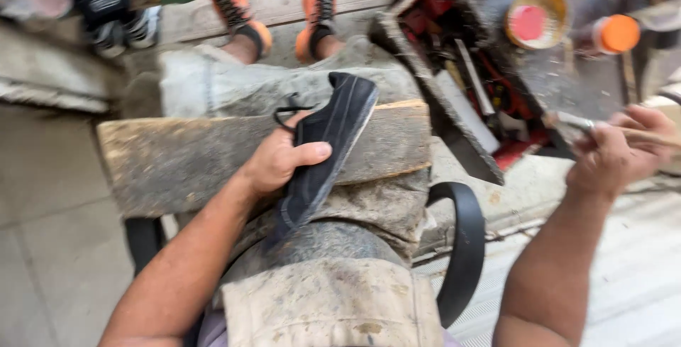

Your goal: Applying dye or adhesive to the edge of a shoe sole using a small brush

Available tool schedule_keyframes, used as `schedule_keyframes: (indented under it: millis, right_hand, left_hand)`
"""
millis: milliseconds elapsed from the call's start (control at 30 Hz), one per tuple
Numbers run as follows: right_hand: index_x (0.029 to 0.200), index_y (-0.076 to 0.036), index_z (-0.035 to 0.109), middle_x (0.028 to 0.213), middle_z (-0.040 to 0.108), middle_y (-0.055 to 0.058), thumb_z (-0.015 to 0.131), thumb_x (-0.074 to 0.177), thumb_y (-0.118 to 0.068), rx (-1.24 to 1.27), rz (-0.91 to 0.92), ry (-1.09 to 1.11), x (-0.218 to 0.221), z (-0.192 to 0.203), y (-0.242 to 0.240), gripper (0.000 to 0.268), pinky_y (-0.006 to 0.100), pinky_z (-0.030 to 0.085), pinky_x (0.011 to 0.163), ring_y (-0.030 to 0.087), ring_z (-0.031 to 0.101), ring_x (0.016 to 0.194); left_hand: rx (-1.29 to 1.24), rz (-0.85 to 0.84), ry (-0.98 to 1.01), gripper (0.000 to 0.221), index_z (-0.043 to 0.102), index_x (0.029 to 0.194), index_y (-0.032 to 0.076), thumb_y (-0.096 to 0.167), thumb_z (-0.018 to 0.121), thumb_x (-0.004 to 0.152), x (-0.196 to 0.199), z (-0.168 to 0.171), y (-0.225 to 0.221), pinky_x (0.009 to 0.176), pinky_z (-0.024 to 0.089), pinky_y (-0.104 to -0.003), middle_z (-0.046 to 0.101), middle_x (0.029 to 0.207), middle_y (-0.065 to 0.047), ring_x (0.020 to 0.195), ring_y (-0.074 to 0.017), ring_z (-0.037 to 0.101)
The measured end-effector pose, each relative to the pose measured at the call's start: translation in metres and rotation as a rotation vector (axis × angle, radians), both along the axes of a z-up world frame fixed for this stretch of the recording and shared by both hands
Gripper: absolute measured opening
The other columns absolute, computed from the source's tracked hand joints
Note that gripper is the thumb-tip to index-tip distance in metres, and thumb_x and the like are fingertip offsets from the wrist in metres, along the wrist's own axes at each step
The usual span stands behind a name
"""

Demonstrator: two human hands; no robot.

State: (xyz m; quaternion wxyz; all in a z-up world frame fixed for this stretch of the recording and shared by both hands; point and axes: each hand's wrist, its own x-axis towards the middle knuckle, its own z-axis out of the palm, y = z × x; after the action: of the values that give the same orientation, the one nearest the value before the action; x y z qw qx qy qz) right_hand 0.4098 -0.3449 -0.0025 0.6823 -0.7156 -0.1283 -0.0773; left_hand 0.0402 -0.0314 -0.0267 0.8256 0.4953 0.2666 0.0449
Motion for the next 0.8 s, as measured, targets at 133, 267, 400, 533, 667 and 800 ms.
schedule_keyframes:
  millis: [133,267,400,533,667,800]
  right_hand:
    - [0.095,-0.006,0.063,0.087,0.056,0.011,0.063,0.078,0.003,0.223,-0.014,0.06,0.015,0.013,0.023,0.019,0.032,0.054,0.05,0.025,0.058,0.055]
    - [0.09,-0.002,0.065,0.078,0.062,0.015,0.061,0.081,0.01,0.09,0.192,0.111,0.024,0.04,0.077,0.015,0.031,0.066,0.056,0.022,0.068,0.062]
    - [0.092,-0.004,0.063,0.081,0.062,0.012,0.063,0.09,0.015,-0.163,0.259,-0.006,0.044,0.037,0.106,0.019,0.025,0.06,0.052,0.017,0.063,0.06]
    - [0.089,-0.005,0.062,0.07,0.061,0.009,0.062,0.091,0.009,-0.167,0.226,0.028,0.054,0.037,0.116,0.014,0.028,0.063,0.05,0.016,0.066,0.058]
    - [0.094,-0.005,0.06,0.089,0.064,0.012,0.061,0.088,0.013,-0.196,0.219,-0.03,0.064,0.029,0.111,0.019,0.024,0.064,0.051,0.016,0.066,0.063]
    - [0.085,-0.012,0.054,0.084,0.062,0.007,0.05,0.086,0.017,-0.004,0.319,-0.229,0.065,0.014,0.084,0.029,0.032,0.06,0.084,0.02,0.063,0.083]
  left_hand:
    - [0.085,-0.078,-0.004,0.046,0.061,0.122,0.009,0.02,0.076,0.08,0.022,0.008,0.009,0.073,0.052,-0.027,0.065,0.096,0.001,0.082,-0.0098,0.06]
    - [0.332,-0.11,0.144,0.048,0.067,0.119,0.011,0.024,0.082,0.075,0.041,0.003,0.015,0.068,0.055,-0.029,0.071,0.088,0.001,0.074,-0.0105,0.063]
    - [0.718,-0.157,0.349,0.055,0.069,0.118,0.022,0.043,0.081,0.068,0.048,0.005,0.014,0.078,0.051,-0.032,0.072,0.087,0.003,0.078,-0.0138,0.063]
    - [0.688,-0.132,0.333,0.056,0.067,0.119,0.02,0.043,0.078,0.068,0.048,0.003,0.014,0.084,0.051,-0.033,0.072,0.096,0.003,0.087,-0.0147,0.066]
    - [0.676,-0.11,0.277,0.055,0.067,0.118,0.018,0.043,0.077,0.07,0.045,-0.003,0.016,0.083,0.05,-0.033,0.072,0.095,0.003,0.085,-0.014,0.064]
    - [0.66,-0.128,0.274,0.058,0.066,0.12,0.018,0.047,0.074,0.07,0.042,-0.006,0.021,0.083,0.051,-0.034,0.07,0.094,0.003,0.086,-0.0152,0.064]
